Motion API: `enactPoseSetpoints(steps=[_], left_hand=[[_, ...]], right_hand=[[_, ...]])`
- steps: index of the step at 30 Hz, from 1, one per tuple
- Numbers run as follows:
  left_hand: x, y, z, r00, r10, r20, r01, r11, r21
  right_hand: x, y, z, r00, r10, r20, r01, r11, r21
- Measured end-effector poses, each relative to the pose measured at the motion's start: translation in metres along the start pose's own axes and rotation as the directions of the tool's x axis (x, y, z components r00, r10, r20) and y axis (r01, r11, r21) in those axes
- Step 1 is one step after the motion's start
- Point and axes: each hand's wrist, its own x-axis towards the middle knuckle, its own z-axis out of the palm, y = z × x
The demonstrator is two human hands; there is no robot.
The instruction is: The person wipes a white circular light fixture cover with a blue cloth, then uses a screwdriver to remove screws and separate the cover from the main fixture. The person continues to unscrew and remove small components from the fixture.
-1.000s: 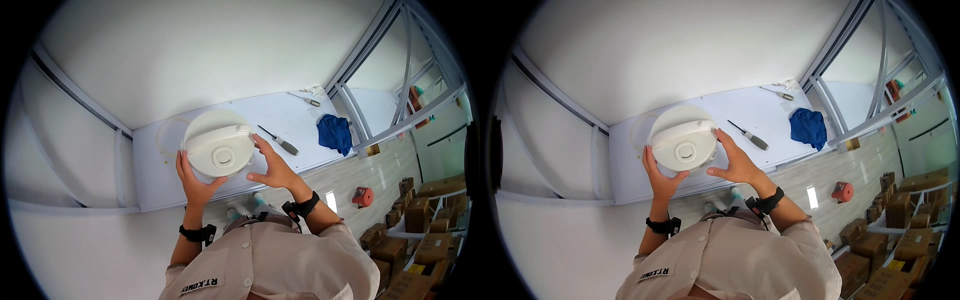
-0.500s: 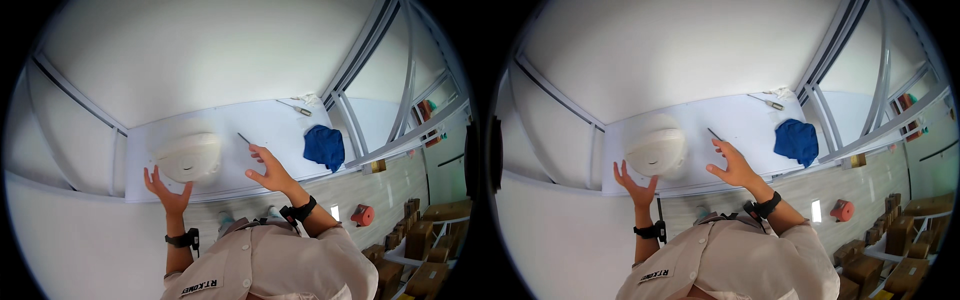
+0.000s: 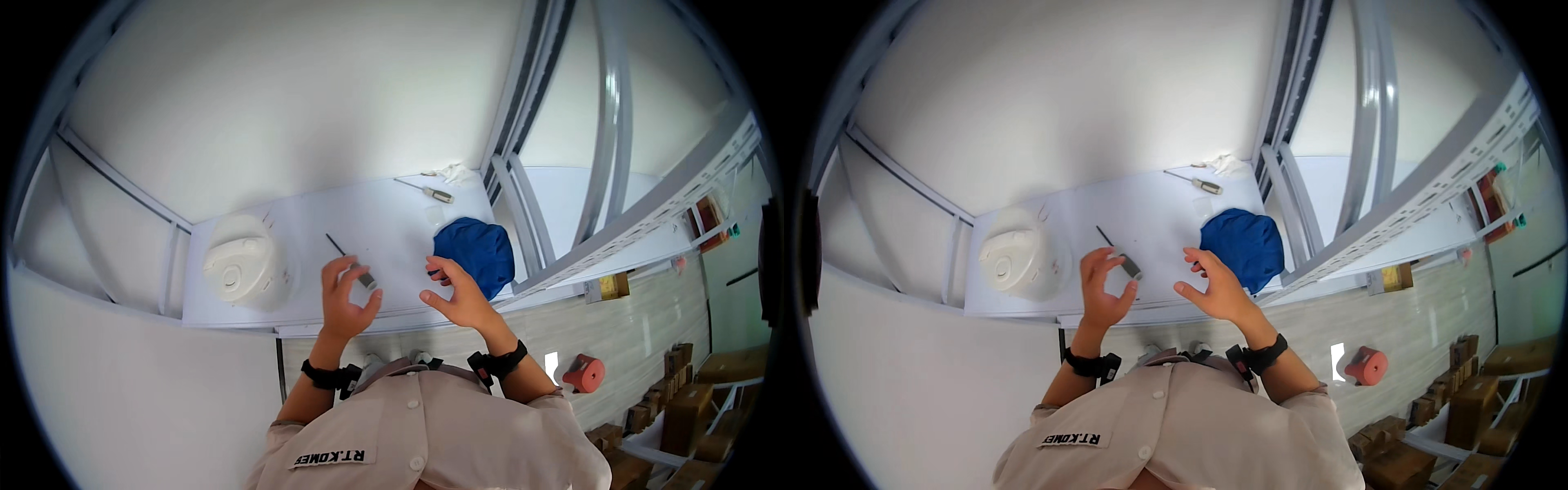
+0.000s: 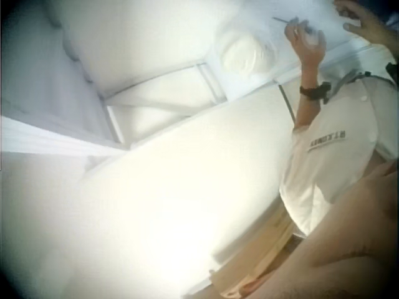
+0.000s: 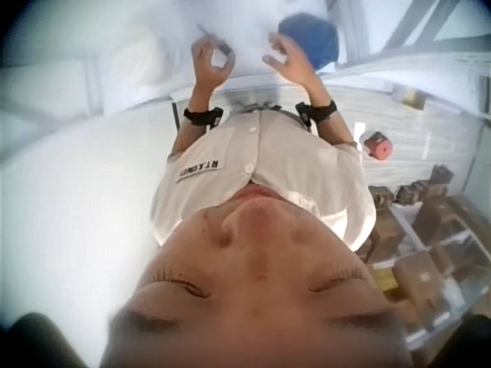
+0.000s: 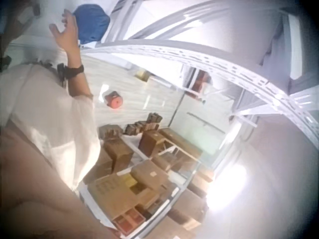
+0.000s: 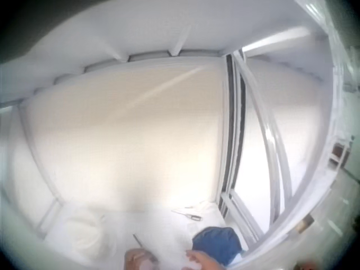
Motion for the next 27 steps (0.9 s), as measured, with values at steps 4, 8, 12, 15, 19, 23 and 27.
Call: enactPoseSetpoints(steps=[4, 8, 12, 15, 19, 23, 27], left_hand=[[0.015, 0.02, 0.047, 0.991, -0.025, 0.135, 0.039, 0.994, -0.102], [0.015, 0.023, 0.09, 0.979, -0.062, 0.192, 0.084, 0.991, -0.106], [0.012, 0.029, 0.102, 0.947, -0.103, 0.303, 0.132, 0.988, -0.078], [0.008, 0.027, 0.099, 0.881, -0.183, 0.436, 0.225, 0.973, -0.046], [-0.003, 0.016, 0.09, 0.775, -0.268, 0.573, 0.309, 0.951, 0.026], [-0.004, 0.013, 0.083, 0.753, -0.285, 0.593, 0.327, 0.944, 0.04], [-0.006, 0.007, 0.08, 0.791, -0.263, 0.553, 0.299, 0.954, 0.026]], right_hand=[[-0.01, 0.014, -0.031, 0.996, 0.041, -0.082, -0.048, 0.995, -0.085], [-0.02, 0.052, -0.041, 0.956, -0.12, -0.266, -0.004, 0.905, -0.425], [-0.025, 0.087, -0.038, 0.928, -0.167, -0.334, -0.064, 0.811, -0.582], [-0.021, 0.105, -0.033, 0.945, -0.091, -0.316, -0.125, 0.79, -0.601], [-0.015, 0.119, -0.035, 0.962, -0.004, -0.272, -0.186, 0.722, -0.666], [-0.003, 0.147, -0.043, 0.939, -0.1, -0.328, -0.114, 0.811, -0.574], [0.005, 0.132, -0.052, 0.864, -0.138, -0.485, 0.0, 0.962, -0.273]])
